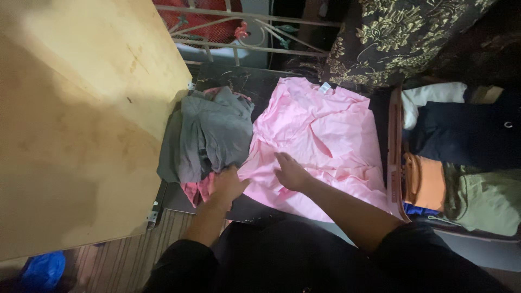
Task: The person folds a pair of dark pants and a pink shirt by hand on a dark surface and places them into a packed suitcase.
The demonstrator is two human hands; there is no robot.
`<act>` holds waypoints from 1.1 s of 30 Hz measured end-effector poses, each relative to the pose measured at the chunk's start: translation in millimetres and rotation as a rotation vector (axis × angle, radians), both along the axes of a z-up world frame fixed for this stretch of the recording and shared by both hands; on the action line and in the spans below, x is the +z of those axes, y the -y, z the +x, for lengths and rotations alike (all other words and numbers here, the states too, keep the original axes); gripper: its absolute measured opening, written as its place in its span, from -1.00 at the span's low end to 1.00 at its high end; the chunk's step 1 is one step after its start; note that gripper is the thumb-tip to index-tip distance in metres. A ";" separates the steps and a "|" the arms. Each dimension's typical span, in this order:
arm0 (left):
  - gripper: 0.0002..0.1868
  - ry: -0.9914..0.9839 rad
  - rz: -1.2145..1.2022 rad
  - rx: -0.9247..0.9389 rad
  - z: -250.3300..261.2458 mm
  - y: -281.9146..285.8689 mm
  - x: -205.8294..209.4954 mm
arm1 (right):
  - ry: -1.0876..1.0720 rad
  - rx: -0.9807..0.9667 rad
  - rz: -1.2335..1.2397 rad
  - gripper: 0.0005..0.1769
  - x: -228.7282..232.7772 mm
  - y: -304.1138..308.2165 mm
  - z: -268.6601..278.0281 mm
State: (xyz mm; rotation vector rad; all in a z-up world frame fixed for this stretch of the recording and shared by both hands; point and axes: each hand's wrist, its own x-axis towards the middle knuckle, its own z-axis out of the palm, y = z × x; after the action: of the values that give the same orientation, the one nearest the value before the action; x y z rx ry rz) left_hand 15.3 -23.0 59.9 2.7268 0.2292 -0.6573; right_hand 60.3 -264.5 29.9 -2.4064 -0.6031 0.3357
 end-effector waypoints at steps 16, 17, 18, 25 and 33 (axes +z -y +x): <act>-0.38 0.024 -0.077 0.252 -5.1 -0.6 -28.3 | -0.129 0.290 -0.394 -0.16 22.6 31.0 -49.4; -0.38 0.026 -0.128 0.312 -3.7 2.3 -34.6 | -0.163 0.295 -0.378 -0.17 24.2 31.3 -46.9; -0.36 0.028 -0.180 0.372 -2.6 4.7 -39.2 | -0.197 0.300 -0.360 -0.18 25.5 32.4 -45.6; -0.50 0.147 -0.235 0.381 -3.3 29.4 -11.6 | -0.244 0.296 -0.304 -0.31 7.2 36.2 -24.3; -0.51 0.244 -0.540 -0.307 -18.8 135.0 26.5 | -0.505 -0.590 0.608 -0.45 -70.9 86.7 2.1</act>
State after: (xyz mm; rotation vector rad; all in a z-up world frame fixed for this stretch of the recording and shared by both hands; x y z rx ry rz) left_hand -3.6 -158.0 86.4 2.2952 -0.3798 -0.3804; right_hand 62.4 -351.2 -41.0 -1.7064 0.2198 0.4069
